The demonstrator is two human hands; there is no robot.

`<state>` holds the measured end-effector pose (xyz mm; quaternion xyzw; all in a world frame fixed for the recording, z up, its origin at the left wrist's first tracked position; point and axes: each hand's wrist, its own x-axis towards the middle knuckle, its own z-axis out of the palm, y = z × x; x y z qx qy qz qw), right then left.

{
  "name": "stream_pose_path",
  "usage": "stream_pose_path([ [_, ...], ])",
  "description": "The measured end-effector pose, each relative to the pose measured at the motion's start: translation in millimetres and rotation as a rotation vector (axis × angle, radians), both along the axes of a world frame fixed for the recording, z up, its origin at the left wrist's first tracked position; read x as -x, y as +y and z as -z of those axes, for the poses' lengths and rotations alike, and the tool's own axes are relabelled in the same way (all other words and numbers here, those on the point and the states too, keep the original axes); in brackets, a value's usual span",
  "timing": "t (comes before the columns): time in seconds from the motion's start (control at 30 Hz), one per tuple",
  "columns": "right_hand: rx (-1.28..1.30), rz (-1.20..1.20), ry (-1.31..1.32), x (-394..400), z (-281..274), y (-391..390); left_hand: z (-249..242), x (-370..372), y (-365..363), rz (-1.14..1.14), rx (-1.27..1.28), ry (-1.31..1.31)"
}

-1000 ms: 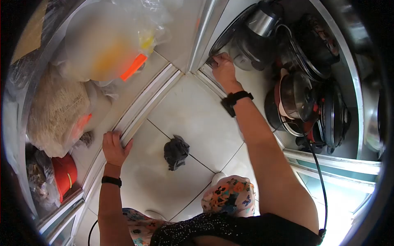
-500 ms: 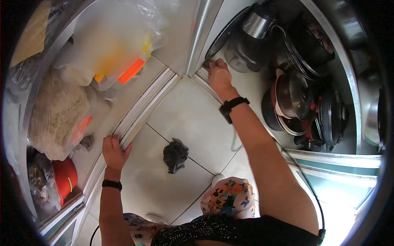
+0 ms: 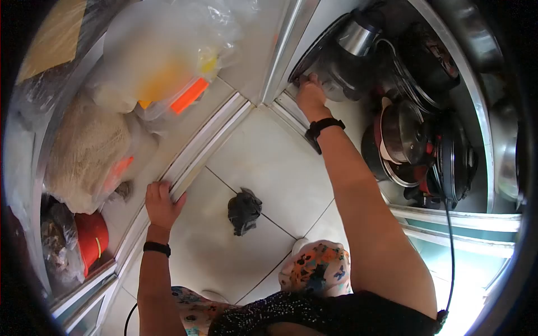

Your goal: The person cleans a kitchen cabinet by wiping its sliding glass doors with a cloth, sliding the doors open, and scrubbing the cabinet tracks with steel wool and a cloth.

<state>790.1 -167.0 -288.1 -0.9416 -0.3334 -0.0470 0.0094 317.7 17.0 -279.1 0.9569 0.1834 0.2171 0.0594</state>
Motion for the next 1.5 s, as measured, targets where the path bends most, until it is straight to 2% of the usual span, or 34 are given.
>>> stream_pose_path([
  [0.07, 0.002, -0.004, -0.119, 0.7, -3.5, -5.3, -0.2, -5.5, 1.4, -0.025, 0.003, 0.034],
  [0.13, -0.179, -0.186, 0.182, 25.0, -13.8, -27.0, -1.1, -6.6, 2.7, -0.016, -0.011, 0.020],
  [0.27, -0.155, -0.238, 0.237, 28.5, -28.3, -78.8, -3.2, -5.4, 1.1, -0.018, 0.001, 0.016],
  [0.33, -0.096, -0.175, 0.251, 33.8, -30.7, -101.6, 0.5, -5.4, 2.2, -0.014, -0.005, 0.018],
  [0.37, -0.094, -0.171, 0.252, 29.5, -21.8, -98.2, 1.2, -4.6, 1.4, -0.006, -0.017, 0.033],
  [0.43, -0.258, -0.285, 0.120, 15.0, 5.4, -67.5, -0.1, -6.1, 0.3, -0.005, -0.010, 0.023],
  [0.53, -0.235, -0.153, 0.082, 20.6, -3.0, -7.8, -3.8, -7.8, 0.7, -0.003, -0.022, 0.020],
  [0.67, -0.280, -0.247, -0.008, 42.8, -16.8, -73.5, 0.2, -7.0, 0.1, -0.017, -0.029, 0.019],
  [0.8, -0.158, -0.134, 0.044, 71.5, -39.3, -160.3, 2.6, -4.1, -1.4, -0.023, 0.001, 0.010],
  [0.83, -0.155, -0.139, 0.052, 75.1, -41.9, -155.2, -0.2, -5.4, -0.7, -0.011, 0.007, 0.016],
  [0.97, -0.577, -0.457, -0.069, 92.3, -39.6, -60.6, 2.6, -2.9, 3.0, -0.020, 0.009, 0.039],
  [1.03, -0.478, -0.480, -0.059, 94.7, -25.1, -18.5, 0.6, -2.8, 2.7, -0.013, 0.000, 0.025],
  [1.17, -0.474, -0.442, -0.031, 100.6, -10.1, -23.3, -3.2, -4.9, 1.8, 0.018, 0.042, -0.025],
  [1.37, -0.449, -0.375, 0.009, 120.2, -25.4, -128.5, -3.0, -3.2, 3.3, -0.014, 0.033, 0.007],
  [1.43, -0.439, -0.361, 0.019, 120.2, -19.9, -127.0, -1.1, -2.9, 3.5, -0.015, 0.034, 0.002],
  [1.5, -0.483, -0.413, -0.017, 112.9, -21.1, -92.9, 1.0, -2.5, 1.4, -0.010, 0.034, -0.001],
])
